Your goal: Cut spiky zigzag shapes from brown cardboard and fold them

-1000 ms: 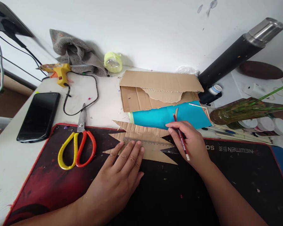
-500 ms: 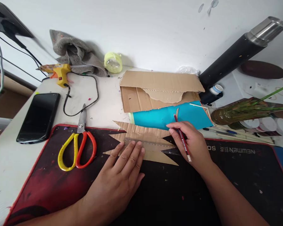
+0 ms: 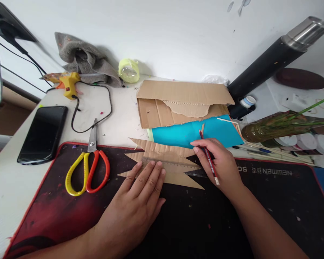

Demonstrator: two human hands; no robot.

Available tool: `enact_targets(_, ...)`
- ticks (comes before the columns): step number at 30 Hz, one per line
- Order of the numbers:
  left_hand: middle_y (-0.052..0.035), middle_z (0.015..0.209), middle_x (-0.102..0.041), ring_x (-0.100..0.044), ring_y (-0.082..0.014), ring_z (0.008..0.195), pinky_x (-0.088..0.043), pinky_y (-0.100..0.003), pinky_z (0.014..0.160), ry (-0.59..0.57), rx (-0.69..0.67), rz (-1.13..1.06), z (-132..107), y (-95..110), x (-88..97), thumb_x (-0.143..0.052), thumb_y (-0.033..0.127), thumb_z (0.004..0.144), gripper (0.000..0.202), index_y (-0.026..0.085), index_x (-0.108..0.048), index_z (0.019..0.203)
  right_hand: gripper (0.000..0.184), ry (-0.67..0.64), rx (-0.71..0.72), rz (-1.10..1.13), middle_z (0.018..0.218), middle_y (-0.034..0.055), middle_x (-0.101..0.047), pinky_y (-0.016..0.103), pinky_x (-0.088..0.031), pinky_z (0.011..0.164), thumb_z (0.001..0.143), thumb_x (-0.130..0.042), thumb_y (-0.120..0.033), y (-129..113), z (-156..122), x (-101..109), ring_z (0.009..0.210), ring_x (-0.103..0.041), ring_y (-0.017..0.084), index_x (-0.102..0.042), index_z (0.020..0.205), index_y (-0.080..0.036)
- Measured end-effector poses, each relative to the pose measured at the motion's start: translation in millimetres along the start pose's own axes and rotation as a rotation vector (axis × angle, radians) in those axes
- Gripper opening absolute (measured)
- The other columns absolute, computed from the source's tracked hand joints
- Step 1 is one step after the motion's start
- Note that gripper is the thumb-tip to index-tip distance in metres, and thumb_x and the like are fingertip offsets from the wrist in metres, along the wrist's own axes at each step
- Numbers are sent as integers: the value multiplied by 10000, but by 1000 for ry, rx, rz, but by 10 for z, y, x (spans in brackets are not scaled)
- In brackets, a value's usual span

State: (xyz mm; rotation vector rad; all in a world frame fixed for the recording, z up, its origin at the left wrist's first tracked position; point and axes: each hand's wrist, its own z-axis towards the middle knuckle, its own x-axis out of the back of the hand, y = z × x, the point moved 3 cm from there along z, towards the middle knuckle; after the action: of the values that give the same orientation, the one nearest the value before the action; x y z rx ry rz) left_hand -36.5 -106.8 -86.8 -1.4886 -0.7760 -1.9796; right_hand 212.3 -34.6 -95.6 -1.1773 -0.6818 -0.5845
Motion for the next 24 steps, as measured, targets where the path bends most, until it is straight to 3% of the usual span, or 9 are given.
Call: enact_targets(24,-170,1589,-621,-561,-324,1491,-169,-471,1381,10,5,-17,5,-1,-13,-499,367,1124,509,35,-647,1481,123,9,15,9,1021,65,-776,392,-583,848,1073,-628,-226,-17,14,10,993,-729,266,-736,1121,-260)
